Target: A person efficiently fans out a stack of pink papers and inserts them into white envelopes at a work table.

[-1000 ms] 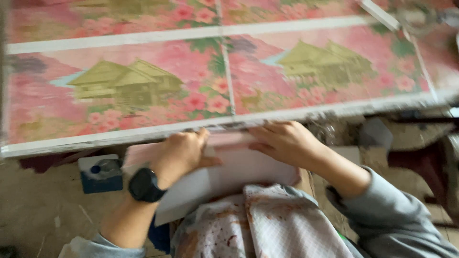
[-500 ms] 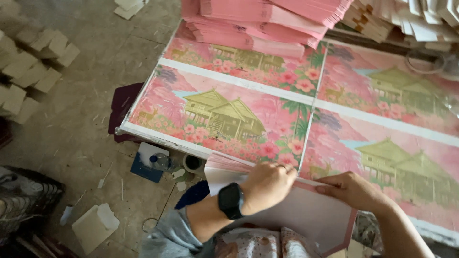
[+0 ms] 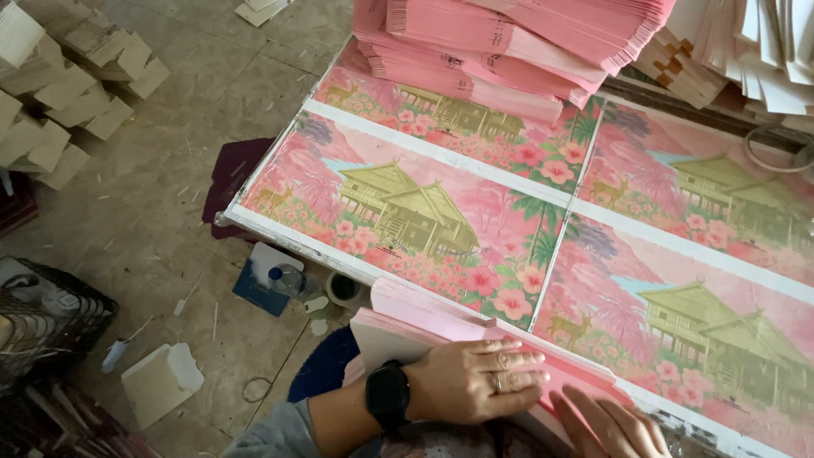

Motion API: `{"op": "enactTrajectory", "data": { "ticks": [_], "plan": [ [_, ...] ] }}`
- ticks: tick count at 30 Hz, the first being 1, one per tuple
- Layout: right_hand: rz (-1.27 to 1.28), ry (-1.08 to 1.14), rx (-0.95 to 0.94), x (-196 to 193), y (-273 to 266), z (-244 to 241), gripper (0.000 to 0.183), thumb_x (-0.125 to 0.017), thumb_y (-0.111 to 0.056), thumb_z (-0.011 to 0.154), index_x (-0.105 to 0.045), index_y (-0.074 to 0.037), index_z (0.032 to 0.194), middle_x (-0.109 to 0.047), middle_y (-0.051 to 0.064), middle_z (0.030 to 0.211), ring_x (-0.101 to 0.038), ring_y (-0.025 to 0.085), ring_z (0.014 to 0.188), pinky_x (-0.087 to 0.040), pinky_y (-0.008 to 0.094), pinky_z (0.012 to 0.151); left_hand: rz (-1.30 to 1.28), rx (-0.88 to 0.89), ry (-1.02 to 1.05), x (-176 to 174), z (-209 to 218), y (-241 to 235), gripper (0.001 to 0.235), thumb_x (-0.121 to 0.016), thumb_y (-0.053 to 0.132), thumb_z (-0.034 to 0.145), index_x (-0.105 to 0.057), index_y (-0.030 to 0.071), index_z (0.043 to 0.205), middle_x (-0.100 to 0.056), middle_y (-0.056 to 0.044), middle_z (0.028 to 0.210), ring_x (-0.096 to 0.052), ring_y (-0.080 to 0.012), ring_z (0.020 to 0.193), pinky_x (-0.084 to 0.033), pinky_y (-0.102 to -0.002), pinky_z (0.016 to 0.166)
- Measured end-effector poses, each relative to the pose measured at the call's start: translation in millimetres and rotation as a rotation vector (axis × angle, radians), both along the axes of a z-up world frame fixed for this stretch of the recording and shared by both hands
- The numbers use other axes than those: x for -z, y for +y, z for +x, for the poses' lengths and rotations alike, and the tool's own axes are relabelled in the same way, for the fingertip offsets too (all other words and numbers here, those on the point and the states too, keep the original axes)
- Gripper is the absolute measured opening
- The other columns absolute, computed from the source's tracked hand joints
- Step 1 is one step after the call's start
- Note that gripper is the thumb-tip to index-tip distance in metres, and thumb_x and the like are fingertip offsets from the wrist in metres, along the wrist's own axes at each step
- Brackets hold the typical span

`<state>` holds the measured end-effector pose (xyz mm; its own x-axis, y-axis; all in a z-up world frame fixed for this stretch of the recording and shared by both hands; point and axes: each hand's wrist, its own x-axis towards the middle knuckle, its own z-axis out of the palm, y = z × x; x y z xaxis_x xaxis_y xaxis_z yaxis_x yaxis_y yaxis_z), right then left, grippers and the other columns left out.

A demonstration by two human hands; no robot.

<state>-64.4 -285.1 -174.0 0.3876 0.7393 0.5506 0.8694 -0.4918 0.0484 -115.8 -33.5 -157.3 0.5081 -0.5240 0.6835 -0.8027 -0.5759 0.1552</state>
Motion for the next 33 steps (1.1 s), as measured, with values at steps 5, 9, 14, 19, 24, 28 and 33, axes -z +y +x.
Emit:
{"op": "enactTrajectory", "data": {
  "ticks": [5, 9, 14, 19, 24, 28, 33],
  "plan": [
    [-0.897, -0.375, 0.042, 36.0, -39.0, 17.6, 0.081, -0.04, -0.027, 0.085, 0.006, -0.02, 0.151, -0.003, -0.012, 0.157, -0.02, 0.007, 0.135, -0.039, 0.022, 0.096, 0.083, -0.183, -0.029, -11.0, 5.0, -2.8, 0.021, -0.048, 0.012, 0.102, -0.063, 0.01, 0.115, -0.058, -0.008, 0.132, -0.054, -0.0233, 0.124, -0.043, -0.043, 0.107],
    [-0.151, 1.005, 0.072, -16.0, -12.6, 36.1, 0.038, -0.054, -0.029, 0.086, -0.062, -0.022, 0.122, -0.076, -0.005, 0.108, -0.072, 0.003, 0.086, -0.052, 0.023, 0.077, 0.049, -0.156, -0.138, -6.7, -1.8, -0.4, 0.022, -0.048, 0.013, 0.102, -0.065, 0.014, 0.116, -0.057, -0.001, 0.127, -0.061, -0.0141, 0.105, -0.049, -0.035, 0.093],
    [-0.142, 1.111, 0.128, -38.2, 9.0, 35.8, 0.052, -0.071, -0.031, 0.074, -0.062, -0.019, 0.123, -0.07, 0.007, 0.115, -0.065, 0.032, 0.104, -0.052, 0.047, 0.085, 0.07, -0.232, -0.181, 33.6, -12.1, -6.6, 0.015, -0.06, 0.022, 0.093, -0.069, 0.02, 0.104, -0.063, 0.0, 0.118, -0.058, -0.0173, 0.11, -0.049, -0.037, 0.09],
    [-0.068, 1.188, 0.182, -47.8, 13.4, 31.5, 0.038, -0.069, -0.029, 0.079, -0.066, -0.023, 0.116, -0.075, 0.004, 0.099, -0.069, 0.031, 0.092, -0.056, 0.042, 0.074, 0.095, -0.296, -0.077, 20.4, -5.4, -14.9, 0.017, -0.054, 0.017, 0.095, -0.069, 0.01, 0.101, -0.063, -0.009, 0.107, -0.062, -0.0229, 0.096, -0.053, -0.037, 0.08],
    [-0.029, 1.219, 0.101, -47.6, 4.2, 28.6, 0.032, -0.064, -0.02, 0.084, -0.066, -0.016, 0.116, -0.075, 0.011, 0.091, -0.072, 0.032, 0.085, -0.058, 0.042, 0.065, 0.154, -0.404, -0.034, 10.7, -4.6, -25.2, 0.02, -0.05, 0.016, 0.097, -0.067, 0.007, 0.101, -0.058, -0.008, 0.098, -0.061, -0.0218, 0.089, -0.051, -0.034, 0.07],
    [-0.171, 1.325, 0.064, -59.2, -0.6, 37.3, 0.035, -0.049, -0.028, 0.092, -0.065, -0.02, 0.123, -0.057, 0.007, 0.072, -0.053, 0.022, 0.064, -0.046, 0.037, 0.056, 0.104, -0.196, 0.143, -22.8, -7.5, -20.8, 0.013, -0.052, 0.01, 0.095, -0.064, 0.005, 0.096, -0.049, -0.008, 0.085, -0.05, -0.0266, 0.075, -0.044, -0.038, 0.068],
    [-0.204, 1.283, -0.034, -49.8, 0.9, 42.4, 0.047, -0.057, -0.029, 0.088, -0.051, -0.012, 0.131, -0.062, 0.005, 0.128, -0.064, 0.018, 0.106, -0.047, 0.032, 0.085, 0.062, -0.034, 0.334, -45.3, -15.8, -20.0, 0.004, -0.057, 0.002, 0.092, -0.058, 0.004, 0.09, -0.046, -0.005, 0.082, -0.043, -0.0228, 0.071, -0.037, -0.035, 0.063]
  ]
}}
